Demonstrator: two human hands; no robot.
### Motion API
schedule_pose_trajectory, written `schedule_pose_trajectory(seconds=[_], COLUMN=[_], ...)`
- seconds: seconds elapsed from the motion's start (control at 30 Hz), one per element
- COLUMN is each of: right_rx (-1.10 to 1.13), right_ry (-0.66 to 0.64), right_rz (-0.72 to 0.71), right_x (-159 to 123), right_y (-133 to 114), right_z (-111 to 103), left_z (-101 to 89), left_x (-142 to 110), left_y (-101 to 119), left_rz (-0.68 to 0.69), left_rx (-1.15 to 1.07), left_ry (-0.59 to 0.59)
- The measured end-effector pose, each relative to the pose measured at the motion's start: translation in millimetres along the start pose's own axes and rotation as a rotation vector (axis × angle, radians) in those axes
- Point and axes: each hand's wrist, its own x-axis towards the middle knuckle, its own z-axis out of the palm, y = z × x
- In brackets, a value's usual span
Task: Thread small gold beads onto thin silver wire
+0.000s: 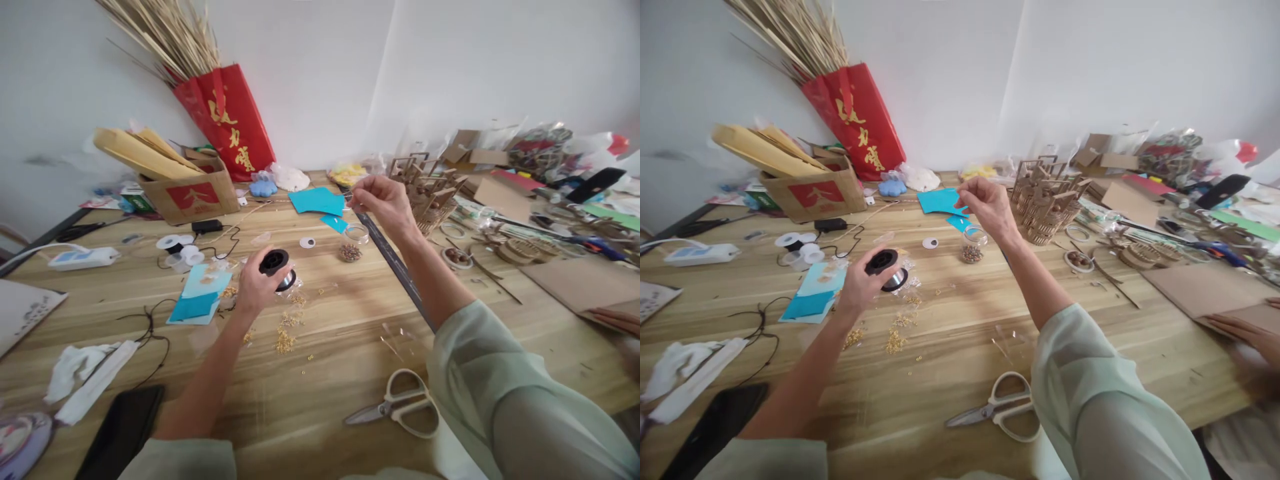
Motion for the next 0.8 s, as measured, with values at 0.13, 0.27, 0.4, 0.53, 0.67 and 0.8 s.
schedule_pose_trajectory(seconds=[0.13,0.27,0.4,0.53,0.67,0.8], right_rx=[-0.266,-0.787,-1.114,-1.135,-1.152,-1.152], right_ry=[-0.136,-0.326,-0.635,-0.732,-0.757,-0.75], right_rz=[-0.085,-0.143,-0.093,-0.053,0.015,0.079], right_x=[5,0,-12,-17,-15,-17], right_y=[18,39,58,80,98,110], right_z=[12,36,65,87,98,100], left_z=[-19.6,-30.2,-35.9,-38.3,-35.7,-28.8], left_x=[-27,-54,-79,-103,-122,-132], left_y=[2,5,6,5,0,-5], left_rz=[-0.026,-0.075,-0.125,-0.185,-0.236,-0.284], left_rx=[-0.04,-0.048,-0.03,-0.064,-0.114,-0.205], left_ry=[-0.031,-0.066,-0.075,-0.096,-0.105,-0.116])
